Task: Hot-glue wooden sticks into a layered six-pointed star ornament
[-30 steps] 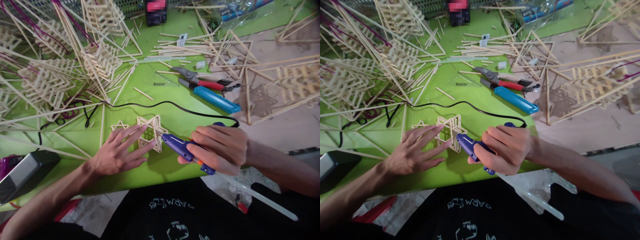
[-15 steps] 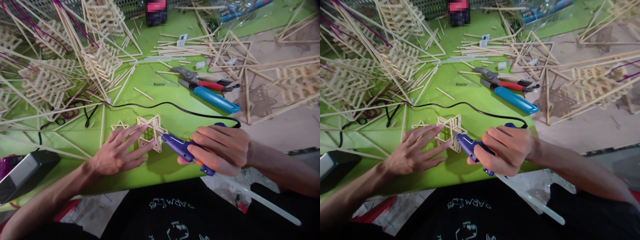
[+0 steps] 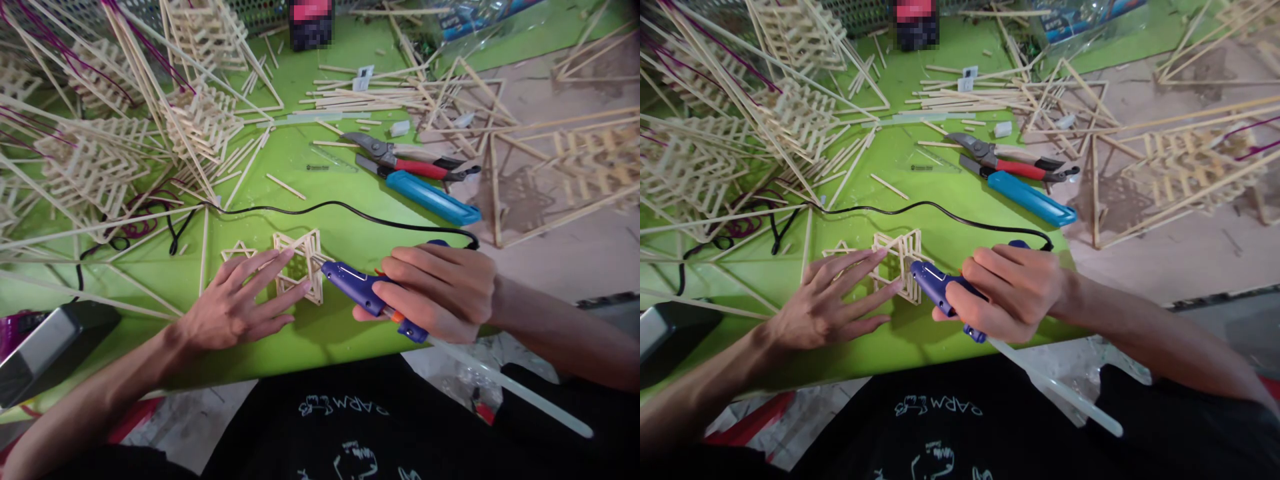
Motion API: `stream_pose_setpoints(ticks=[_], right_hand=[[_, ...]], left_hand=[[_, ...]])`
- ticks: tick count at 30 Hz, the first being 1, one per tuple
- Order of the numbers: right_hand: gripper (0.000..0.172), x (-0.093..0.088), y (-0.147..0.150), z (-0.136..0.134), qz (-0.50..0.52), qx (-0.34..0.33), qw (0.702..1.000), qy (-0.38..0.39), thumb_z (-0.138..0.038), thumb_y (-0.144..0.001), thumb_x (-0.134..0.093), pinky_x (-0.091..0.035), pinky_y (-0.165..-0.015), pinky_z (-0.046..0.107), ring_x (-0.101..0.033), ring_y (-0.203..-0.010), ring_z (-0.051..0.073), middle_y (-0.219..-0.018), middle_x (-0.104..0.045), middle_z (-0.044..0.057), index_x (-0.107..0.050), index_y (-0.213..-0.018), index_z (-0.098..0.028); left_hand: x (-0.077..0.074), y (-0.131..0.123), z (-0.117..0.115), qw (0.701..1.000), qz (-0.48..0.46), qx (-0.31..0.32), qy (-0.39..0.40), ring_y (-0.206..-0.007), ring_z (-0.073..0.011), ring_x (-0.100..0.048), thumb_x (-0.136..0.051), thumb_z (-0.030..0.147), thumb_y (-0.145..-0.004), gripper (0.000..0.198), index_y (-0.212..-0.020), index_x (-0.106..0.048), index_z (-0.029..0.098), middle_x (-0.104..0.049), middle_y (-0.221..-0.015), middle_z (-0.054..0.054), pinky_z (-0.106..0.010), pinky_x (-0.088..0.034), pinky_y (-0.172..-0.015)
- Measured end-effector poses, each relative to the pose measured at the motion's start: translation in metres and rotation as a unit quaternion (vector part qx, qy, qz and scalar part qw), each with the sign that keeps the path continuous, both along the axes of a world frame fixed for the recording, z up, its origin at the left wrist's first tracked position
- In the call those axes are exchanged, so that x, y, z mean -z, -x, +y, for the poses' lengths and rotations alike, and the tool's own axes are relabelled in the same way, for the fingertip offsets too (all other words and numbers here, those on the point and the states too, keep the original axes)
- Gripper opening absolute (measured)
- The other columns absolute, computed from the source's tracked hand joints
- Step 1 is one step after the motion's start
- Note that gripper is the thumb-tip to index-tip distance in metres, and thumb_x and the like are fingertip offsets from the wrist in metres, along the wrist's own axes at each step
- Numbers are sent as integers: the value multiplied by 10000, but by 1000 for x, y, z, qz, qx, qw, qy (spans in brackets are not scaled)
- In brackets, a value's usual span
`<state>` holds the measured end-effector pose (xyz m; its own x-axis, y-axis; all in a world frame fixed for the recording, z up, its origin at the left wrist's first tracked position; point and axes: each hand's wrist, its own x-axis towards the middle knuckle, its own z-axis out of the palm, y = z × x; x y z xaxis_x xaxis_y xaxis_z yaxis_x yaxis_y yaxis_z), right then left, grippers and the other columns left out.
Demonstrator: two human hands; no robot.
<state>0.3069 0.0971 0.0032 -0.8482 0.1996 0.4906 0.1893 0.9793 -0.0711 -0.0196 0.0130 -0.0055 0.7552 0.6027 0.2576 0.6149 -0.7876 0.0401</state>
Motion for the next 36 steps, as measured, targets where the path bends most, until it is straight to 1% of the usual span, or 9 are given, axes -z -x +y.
stream_pose_setpoints(ticks=[3,10,14,17,21,24,27,31,36], right_hand=[[270,-2,2,0,34,1,999,-38,-498,-797,-796,-351,-356,233,-560,-476,115,-588,-639,-45,-633,-852,-290],[257,-9,-7,3,26,-10,999,-30,-487,-810,-786,-486,-473,260,-702,-689,159,-709,-705,-25,-637,-895,-294],[251,-14,-9,6,27,-24,998,-47,-483,-813,-781,-548,-533,271,-730,-720,171,-731,-732,-19,-638,-894,-294],[285,-18,-7,6,48,-24,998,-16,-469,-799,-793,-588,-594,284,-744,-751,184,-755,-746,-9,-625,-946,-292],[403,-20,-4,1,83,30,993,81,-445,-749,-826,-604,-590,317,-741,-727,213,-788,-743,37,-603,-1023,-251],[379,-17,-3,-3,129,117,962,212,-391,-739,-825,-570,-529,326,-712,-646,211,-793,-727,38,-607,-1015,-250],[319,-10,-3,-2,147,162,904,368,-327,-767,-794,-533,-515,317,-692,-638,193,-866,-720,36,-608,-1017,-257],[273,-6,-1,5,171,179,866,434,-296,-768,-806,-475,-534,278,-647,-657,150,-848,-669,21,-628,-965,-230],[250,-10,6,9,188,197,813,515,-320,-769,-822,-345,-475,235,-489,-550,75,-714,-591,-34,-628,-886,-215]], left_hand=[[0,0,0,1000,1,1,-2,-1360,-325,-508,-737,441,-869,614,-1438,-547,309,-519,-1498,-169,-456,-484,-1001],[-1,-1,0,1000,5,1,-4,-1368,-318,-501,-736,457,-868,614,-1433,-546,309,-518,-1497,-169,-452,-476,-1014],[-1,0,0,1000,8,-3,-5,-1363,-304,-505,-740,464,-863,654,-1458,-515,316,-516,-1510,-139,-441,-471,-1025],[-1,0,0,1000,7,-2,-4,-1356,-310,-508,-737,454,-868,641,-1454,-521,308,-517,-1505,-147,-443,-476,-1013],[-1,0,0,1000,4,-2,-3,-1352,-309,-513,-731,441,-876,593,-1426,-550,313,-525,-1486,-157,-443,-477,-1010],[-1,-1,0,1000,12,-3,-7,-1340,-311,-522,-728,445,-878,583,-1419,-556,311,-528,-1476,-168,-448,-477,-1002],[0,-1,0,1000,9,-2,-9,-1324,-313,-535,-727,448,-880,577,-1414,-561,307,-534,-1465,-175,-450,-481,-987],[0,0,0,1000,6,-2,-7,-1324,-311,-536,-728,444,-880,577,-1414,-559,307,-531,-1466,-175,-451,-482,-988],[1,0,0,1000,3,0,-12,-1322,-317,-534,-720,449,-884,571,-1414,-563,306,-532,-1465,-181,-454,-483,-975]])
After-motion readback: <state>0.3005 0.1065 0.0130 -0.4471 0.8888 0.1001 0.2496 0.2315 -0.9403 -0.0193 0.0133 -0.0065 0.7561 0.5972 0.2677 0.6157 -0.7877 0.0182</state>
